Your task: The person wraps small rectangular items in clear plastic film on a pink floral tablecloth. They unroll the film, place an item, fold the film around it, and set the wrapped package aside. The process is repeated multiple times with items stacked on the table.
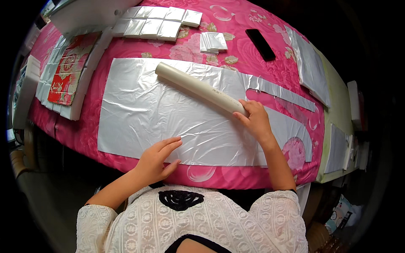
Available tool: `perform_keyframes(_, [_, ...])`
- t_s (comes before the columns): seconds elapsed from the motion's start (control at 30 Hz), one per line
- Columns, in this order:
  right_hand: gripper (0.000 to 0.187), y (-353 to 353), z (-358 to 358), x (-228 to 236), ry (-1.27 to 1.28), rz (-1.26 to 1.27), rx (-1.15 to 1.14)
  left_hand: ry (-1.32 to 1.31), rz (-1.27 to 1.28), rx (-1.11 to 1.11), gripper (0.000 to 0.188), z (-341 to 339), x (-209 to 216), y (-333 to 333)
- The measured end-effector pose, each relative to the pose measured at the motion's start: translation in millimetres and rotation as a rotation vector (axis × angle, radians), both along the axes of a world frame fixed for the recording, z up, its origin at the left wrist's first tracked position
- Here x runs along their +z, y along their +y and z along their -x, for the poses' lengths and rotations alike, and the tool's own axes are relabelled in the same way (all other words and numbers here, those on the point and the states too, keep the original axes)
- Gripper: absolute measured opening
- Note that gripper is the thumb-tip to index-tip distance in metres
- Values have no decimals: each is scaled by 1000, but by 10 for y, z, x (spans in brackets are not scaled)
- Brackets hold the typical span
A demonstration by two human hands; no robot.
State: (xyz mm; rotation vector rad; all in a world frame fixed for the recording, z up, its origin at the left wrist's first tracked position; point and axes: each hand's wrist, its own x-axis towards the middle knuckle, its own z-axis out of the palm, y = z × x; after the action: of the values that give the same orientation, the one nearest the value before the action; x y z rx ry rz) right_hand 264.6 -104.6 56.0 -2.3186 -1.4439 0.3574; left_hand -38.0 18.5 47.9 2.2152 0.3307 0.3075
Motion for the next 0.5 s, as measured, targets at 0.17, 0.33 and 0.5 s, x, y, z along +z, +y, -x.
perform_keyframes(0.17, [48, -594, 686, -157, 135, -140, 303, 0, -177, 16, 88, -601, -295, -238])
perform_keyframes(0.33, [49, -1014, 111, -497, -112, -87, 107, 26, -330, -71, 91, -989, -388, -454])
perform_keyframes(0.5, [43, -1932, -1064, -672, -281, -122, -373, 41, -366, -209, 88, -1240, -333, -717])
